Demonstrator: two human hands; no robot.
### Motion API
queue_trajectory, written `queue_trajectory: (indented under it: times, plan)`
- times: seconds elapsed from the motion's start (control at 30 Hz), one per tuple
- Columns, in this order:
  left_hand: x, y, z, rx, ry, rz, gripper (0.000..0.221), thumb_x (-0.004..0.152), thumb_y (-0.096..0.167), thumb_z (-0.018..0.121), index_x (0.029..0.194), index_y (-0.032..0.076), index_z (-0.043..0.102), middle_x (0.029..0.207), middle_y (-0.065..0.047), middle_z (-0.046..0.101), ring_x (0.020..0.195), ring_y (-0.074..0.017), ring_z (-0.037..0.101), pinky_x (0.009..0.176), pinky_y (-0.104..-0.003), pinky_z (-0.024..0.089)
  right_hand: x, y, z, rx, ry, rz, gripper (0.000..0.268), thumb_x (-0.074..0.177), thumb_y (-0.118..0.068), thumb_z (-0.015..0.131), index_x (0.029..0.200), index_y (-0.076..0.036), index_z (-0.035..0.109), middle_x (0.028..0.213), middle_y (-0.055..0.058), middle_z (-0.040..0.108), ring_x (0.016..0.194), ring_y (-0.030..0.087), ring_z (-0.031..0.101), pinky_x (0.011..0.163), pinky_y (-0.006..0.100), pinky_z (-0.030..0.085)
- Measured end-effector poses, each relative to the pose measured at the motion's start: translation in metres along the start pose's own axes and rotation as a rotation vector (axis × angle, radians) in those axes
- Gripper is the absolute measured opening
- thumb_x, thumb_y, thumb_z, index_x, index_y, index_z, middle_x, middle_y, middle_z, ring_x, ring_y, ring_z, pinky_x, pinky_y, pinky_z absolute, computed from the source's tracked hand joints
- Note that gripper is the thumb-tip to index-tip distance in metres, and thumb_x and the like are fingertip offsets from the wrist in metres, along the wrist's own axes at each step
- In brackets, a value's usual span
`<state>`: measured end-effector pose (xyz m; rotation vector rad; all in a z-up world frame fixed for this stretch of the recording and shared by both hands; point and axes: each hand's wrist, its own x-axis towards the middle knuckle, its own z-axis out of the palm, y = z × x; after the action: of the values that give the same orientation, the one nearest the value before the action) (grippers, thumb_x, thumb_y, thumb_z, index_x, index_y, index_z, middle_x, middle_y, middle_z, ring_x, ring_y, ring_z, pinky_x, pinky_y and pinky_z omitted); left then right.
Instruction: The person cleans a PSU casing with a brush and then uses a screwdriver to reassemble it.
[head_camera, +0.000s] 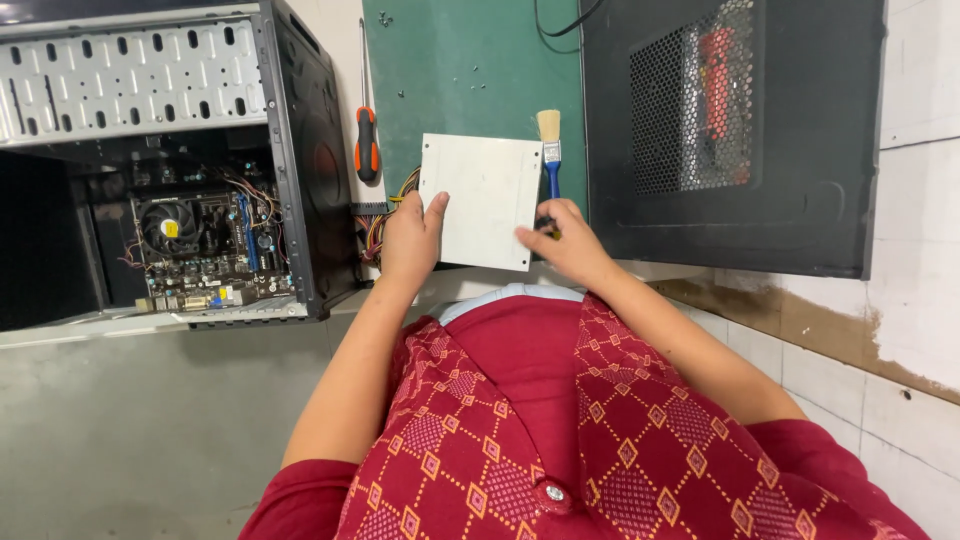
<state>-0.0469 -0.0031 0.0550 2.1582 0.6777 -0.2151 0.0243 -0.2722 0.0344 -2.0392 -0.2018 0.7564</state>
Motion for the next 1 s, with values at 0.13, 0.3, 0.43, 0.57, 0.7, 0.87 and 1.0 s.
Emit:
queue_trajectory:
  times: [0.13, 0.3, 0.43, 0.57, 0.7, 0.87, 1.0]
  plan:
    - [-0.009, 0.019, -0.006, -0.004, -0.005, -0.007, 0.057, 0.105, 0.059, 0.052, 0.090, 0.004, 0.058, 0.081, -0.027, 0.067, 0.093, -0.0476, 0.069, 0.076, -0.057, 0.055, -0.021, -0.054, -0.007, -0.072, -0.031, -0.032, 0.056, 0.085, -0.044, 0.084, 0.120, -0.003, 0.069, 0.138, 0.025, 0.050, 0.134, 0.046, 0.053, 0.114, 0.052, 0.044]
    - [-0.014, 0.032, -0.009, -0.033, -0.003, 0.003, 0.056, 0.106, 0.056, 0.052, 0.090, 0.002, 0.058, 0.082, -0.029, 0.067, 0.093, -0.0479, 0.070, 0.077, -0.055, 0.057, -0.022, -0.060, -0.005, -0.053, -0.005, 0.039, 0.046, 0.082, -0.040, 0.088, 0.112, -0.007, 0.076, 0.123, 0.012, 0.068, 0.119, 0.036, 0.066, 0.103, 0.045, 0.051]
    - [-0.011, 0.030, -0.009, -0.038, 0.019, 0.036, 0.055, 0.106, 0.053, 0.054, 0.090, 0.001, 0.059, 0.080, -0.030, 0.066, 0.090, -0.0493, 0.069, 0.077, -0.055, 0.056, -0.013, -0.041, -0.002, -0.106, 0.037, 0.024, 0.041, 0.080, -0.043, 0.089, 0.100, -0.010, 0.075, 0.095, 0.007, 0.068, 0.093, 0.027, 0.069, 0.085, 0.038, 0.055]
    - [-0.006, 0.015, 0.000, -0.123, 0.034, 0.031, 0.054, 0.105, 0.052, 0.057, 0.090, 0.000, 0.060, 0.080, -0.028, 0.066, 0.092, -0.0478, 0.069, 0.078, -0.053, 0.056, -0.016, -0.043, -0.002, -0.115, 0.054, 0.060, 0.037, 0.082, -0.042, 0.089, 0.086, -0.009, 0.071, 0.073, 0.004, 0.065, 0.073, 0.021, 0.065, 0.070, 0.033, 0.053]
    - [0.003, -0.008, 0.013, -0.193, 0.043, -0.002, 0.051, 0.105, 0.050, 0.058, 0.091, 0.001, 0.061, 0.082, -0.026, 0.068, 0.094, -0.0451, 0.069, 0.081, -0.053, 0.055, -0.020, -0.061, -0.001, -0.191, 0.034, 0.074, 0.037, 0.085, -0.041, 0.085, 0.084, -0.008, 0.070, 0.068, 0.008, 0.065, 0.069, 0.025, 0.066, 0.063, 0.034, 0.051]
    - [0.000, 0.007, 0.006, -0.167, 0.036, 0.000, 0.051, 0.105, 0.050, 0.057, 0.091, 0.001, 0.062, 0.080, -0.024, 0.068, 0.090, -0.0417, 0.071, 0.078, -0.050, 0.057, -0.016, -0.052, -0.004, -0.186, 0.035, 0.089, 0.036, 0.085, -0.039, 0.086, 0.078, -0.009, 0.068, 0.060, 0.003, 0.062, 0.061, 0.019, 0.062, 0.058, 0.030, 0.048]
    - [0.000, 0.011, 0.006, -0.143, 0.039, 0.006, 0.053, 0.105, 0.051, 0.057, 0.092, 0.000, 0.063, 0.080, -0.025, 0.068, 0.090, -0.0427, 0.071, 0.078, -0.051, 0.057, -0.013, -0.046, -0.004, -0.195, 0.055, 0.061, 0.037, 0.084, -0.038, 0.087, 0.077, -0.007, 0.068, 0.057, 0.004, 0.061, 0.057, 0.019, 0.060, 0.055, 0.030, 0.047]
